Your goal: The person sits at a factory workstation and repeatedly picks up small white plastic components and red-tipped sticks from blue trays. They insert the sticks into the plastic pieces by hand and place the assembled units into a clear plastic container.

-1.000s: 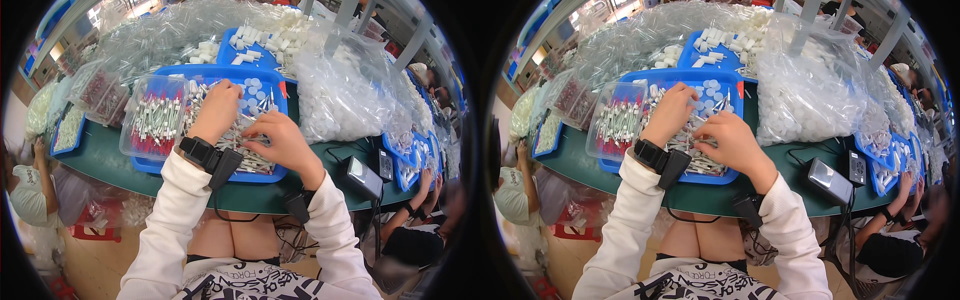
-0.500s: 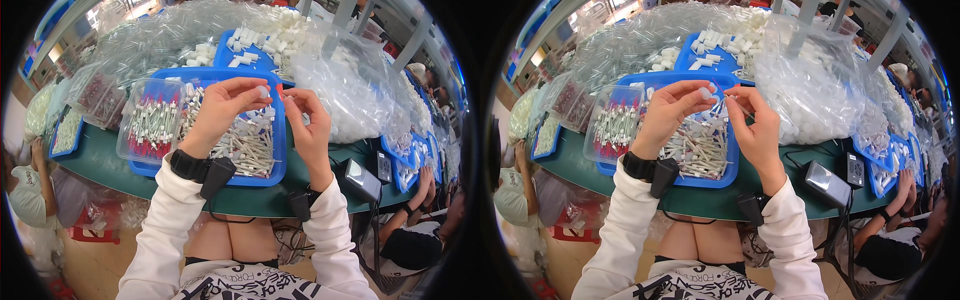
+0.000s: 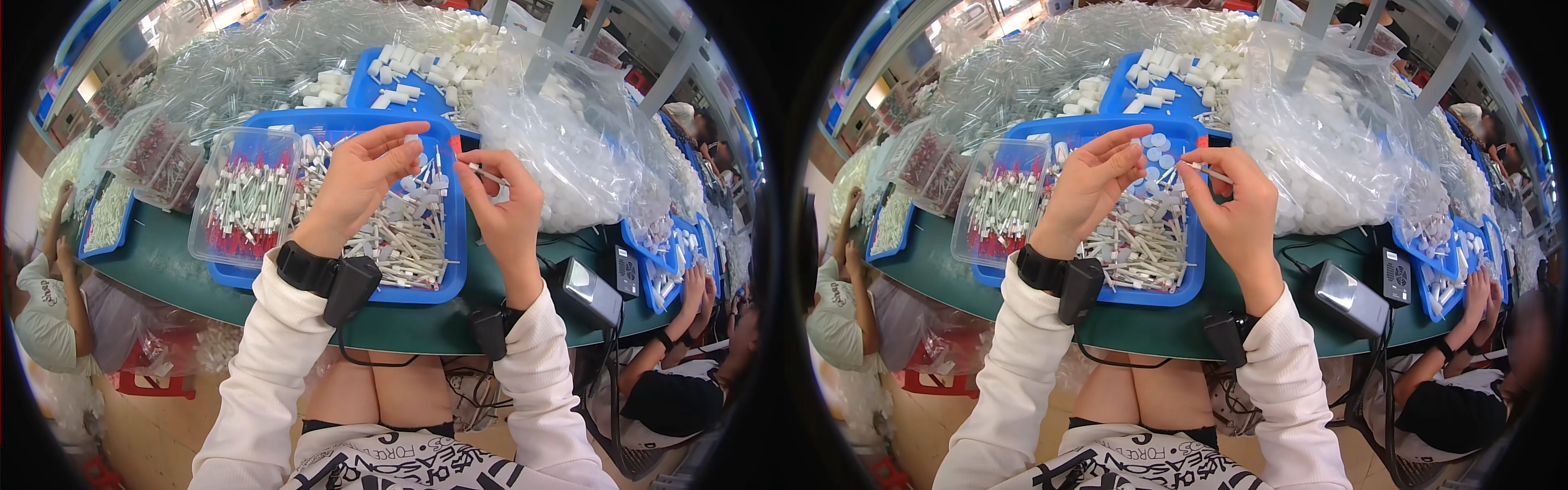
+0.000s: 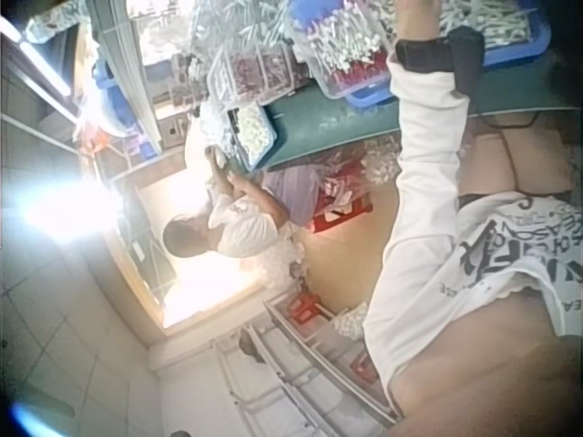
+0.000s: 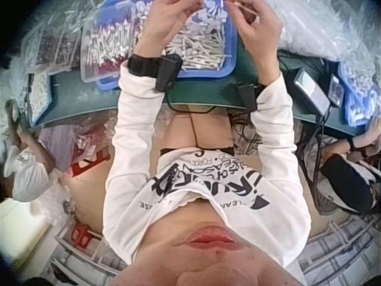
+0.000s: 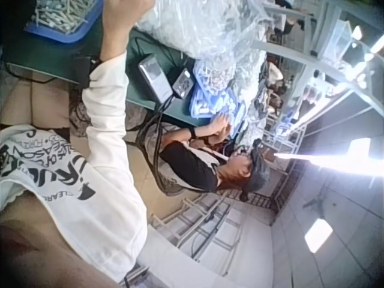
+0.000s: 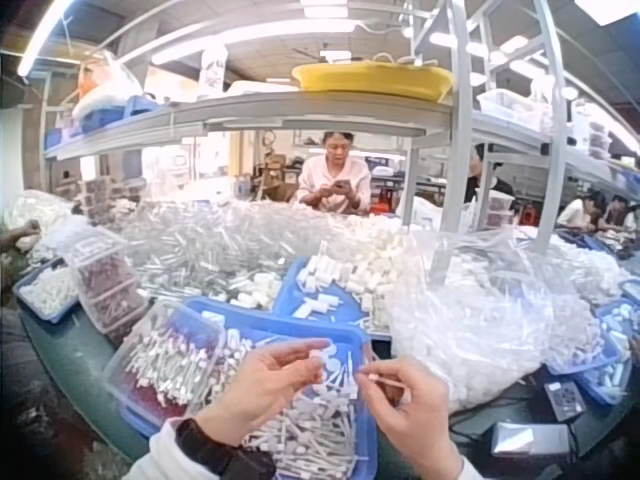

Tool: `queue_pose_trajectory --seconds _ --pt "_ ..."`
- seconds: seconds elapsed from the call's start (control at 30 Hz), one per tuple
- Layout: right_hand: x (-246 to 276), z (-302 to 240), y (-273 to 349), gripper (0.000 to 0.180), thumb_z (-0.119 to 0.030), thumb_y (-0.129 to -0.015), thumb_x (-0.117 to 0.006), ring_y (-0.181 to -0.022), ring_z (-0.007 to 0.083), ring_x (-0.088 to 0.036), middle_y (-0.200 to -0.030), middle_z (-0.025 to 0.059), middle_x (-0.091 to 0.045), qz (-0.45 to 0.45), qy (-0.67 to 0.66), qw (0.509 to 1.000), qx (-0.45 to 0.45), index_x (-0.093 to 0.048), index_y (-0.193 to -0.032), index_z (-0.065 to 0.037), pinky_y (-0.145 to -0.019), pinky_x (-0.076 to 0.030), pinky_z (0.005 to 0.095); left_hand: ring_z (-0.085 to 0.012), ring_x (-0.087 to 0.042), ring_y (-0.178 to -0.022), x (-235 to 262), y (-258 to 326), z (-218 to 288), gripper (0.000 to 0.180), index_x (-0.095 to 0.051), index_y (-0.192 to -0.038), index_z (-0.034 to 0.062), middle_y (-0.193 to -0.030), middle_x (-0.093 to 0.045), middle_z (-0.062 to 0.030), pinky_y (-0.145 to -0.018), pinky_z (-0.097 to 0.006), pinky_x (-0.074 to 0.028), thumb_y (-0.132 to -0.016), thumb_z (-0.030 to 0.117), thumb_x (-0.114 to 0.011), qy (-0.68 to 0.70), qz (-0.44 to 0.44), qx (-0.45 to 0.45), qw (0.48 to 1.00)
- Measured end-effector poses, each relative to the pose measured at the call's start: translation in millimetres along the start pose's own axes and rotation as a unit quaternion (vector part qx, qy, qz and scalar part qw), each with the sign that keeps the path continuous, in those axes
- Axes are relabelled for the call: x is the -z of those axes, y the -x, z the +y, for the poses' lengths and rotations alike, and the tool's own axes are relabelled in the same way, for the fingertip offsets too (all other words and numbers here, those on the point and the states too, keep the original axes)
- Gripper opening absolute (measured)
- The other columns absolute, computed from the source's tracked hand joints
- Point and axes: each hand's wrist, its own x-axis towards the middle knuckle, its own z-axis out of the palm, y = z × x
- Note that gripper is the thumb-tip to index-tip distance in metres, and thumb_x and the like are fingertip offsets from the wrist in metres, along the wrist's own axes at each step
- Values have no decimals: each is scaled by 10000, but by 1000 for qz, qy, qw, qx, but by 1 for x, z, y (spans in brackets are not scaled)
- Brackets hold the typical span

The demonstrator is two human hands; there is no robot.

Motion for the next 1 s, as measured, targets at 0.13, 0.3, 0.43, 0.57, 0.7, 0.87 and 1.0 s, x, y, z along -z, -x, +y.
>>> queue_pose_trajectory --seconds 0.13,0.3,0.43,0.57,0.7,0.87,1.0 --pt "0 2 0 79 -83 -737 -739 -523 88 -459 -653 1 -560 17 34 998 41 -683 -792 -91 -490 -355 223 -162 -609 -967 -5 2 1 358 -539 -1244 -32 -1162 -603 -112 -904 -300 -495 -920 105 -603 3 -30 17 999" --pt "2 2 -1 82 -75 -711 -734 -505 94 -430 -608 -9 -519 26 74 994 78 -680 -764 -106 -480 -341 239 -173 -607 -996 -4 2 0 346 -539 -1243 -34 -1166 -601 -119 -915 -306 -492 -931 108 -586 -13 -62 17 998" --pt "2 -1 0 58 -69 -725 -721 -581 98 -510 -664 -2 -587 14 19 999 37 -682 -764 -87 -519 -383 224 -173 -604 -1013 -5 2 1 337 -543 -1237 -32 -1166 -600 -122 -917 -309 -492 -935 114 -581 -20 -66 25 997" --pt "1 3 0 52 -99 -801 -691 -724 96 -580 -788 25 -669 6 -135 989 -58 -675 -813 -51 -661 -436 227 -188 -598 -1034 -4 2 1 302 -572 -1188 -24 -1195 -589 -124 -924 -328 -487 -924 120 -597 -5 -82 29 996" --pt "2 12 -2 160 -175 -919 -612 -793 85 -582 -867 58 -685 -50 -278 945 -166 -614 -965 -23 -793 -422 242 -216 -588 -1061 -13 3 2 268 -611 -1120 -3 -1269 -551 -132 -938 -343 -469 -890 132 -635 -77 -128 -1 989" --pt "-7 10 6 216 -227 -975 -536 -784 92 -577 -860 73 -670 -118 -350 901 -229 -505 -1051 -28 -772 -418 233 -200 -583 -1013 -16 4 3 258 -639 -1096 7 -1266 -553 -131 -902 -324 -461 -875 140 -646 -120 -115 -14 986" --pt "-13 16 11 181 -236 -990 -496 -785 105 -583 -871 46 -637 -140 -398 878 -226 -521 -1046 -66 -738 -435 226 -164 -584 -939 -15 5 4 285 -632 -1120 -24 -1136 -628 -115 -852 -296 -466 -885 139 -639 -86 -98 46 990"
